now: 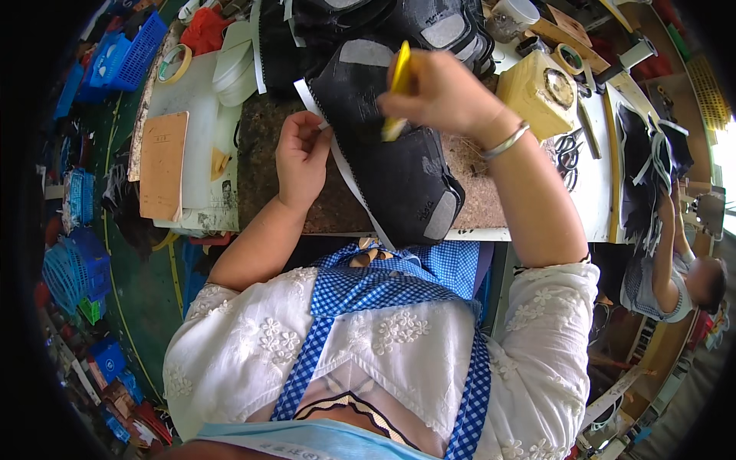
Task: Apply adhesive to black and white shoe upper components using a handheld brush.
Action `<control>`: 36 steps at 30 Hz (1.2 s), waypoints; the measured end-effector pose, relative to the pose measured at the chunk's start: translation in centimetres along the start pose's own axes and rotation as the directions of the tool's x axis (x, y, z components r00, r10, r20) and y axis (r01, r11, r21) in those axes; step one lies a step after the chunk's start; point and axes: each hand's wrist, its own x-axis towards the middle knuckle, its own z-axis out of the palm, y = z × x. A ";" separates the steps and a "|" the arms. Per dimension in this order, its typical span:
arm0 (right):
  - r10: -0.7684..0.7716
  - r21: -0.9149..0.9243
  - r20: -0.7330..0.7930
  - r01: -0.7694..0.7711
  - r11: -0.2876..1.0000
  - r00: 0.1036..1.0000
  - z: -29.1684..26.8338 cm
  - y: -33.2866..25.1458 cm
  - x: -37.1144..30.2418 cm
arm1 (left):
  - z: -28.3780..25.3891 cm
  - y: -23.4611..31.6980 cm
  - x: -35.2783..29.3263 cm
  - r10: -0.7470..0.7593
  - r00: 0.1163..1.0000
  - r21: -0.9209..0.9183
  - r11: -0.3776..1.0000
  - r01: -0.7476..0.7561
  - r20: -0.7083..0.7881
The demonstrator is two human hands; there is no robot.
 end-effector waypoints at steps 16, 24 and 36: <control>-0.591 0.162 -0.029 0.587 0.793 0.806 1.5 -2.0 -5.7 | -0.1 -0.2 0.3 0.088 0.996 0.030 0.996 -0.088 0.014; -0.041 0.541 -0.523 0.369 0.756 0.852 1.1 5.6 -7.7 | -0.2 -0.3 0.4 0.142 0.989 0.118 0.982 -0.144 0.027; 0.233 -0.081 -0.794 -0.478 0.875 0.562 -2.6 15.2 -14.0 | -0.1 1.1 0.2 -0.228 0.974 -0.282 0.934 0.219 0.003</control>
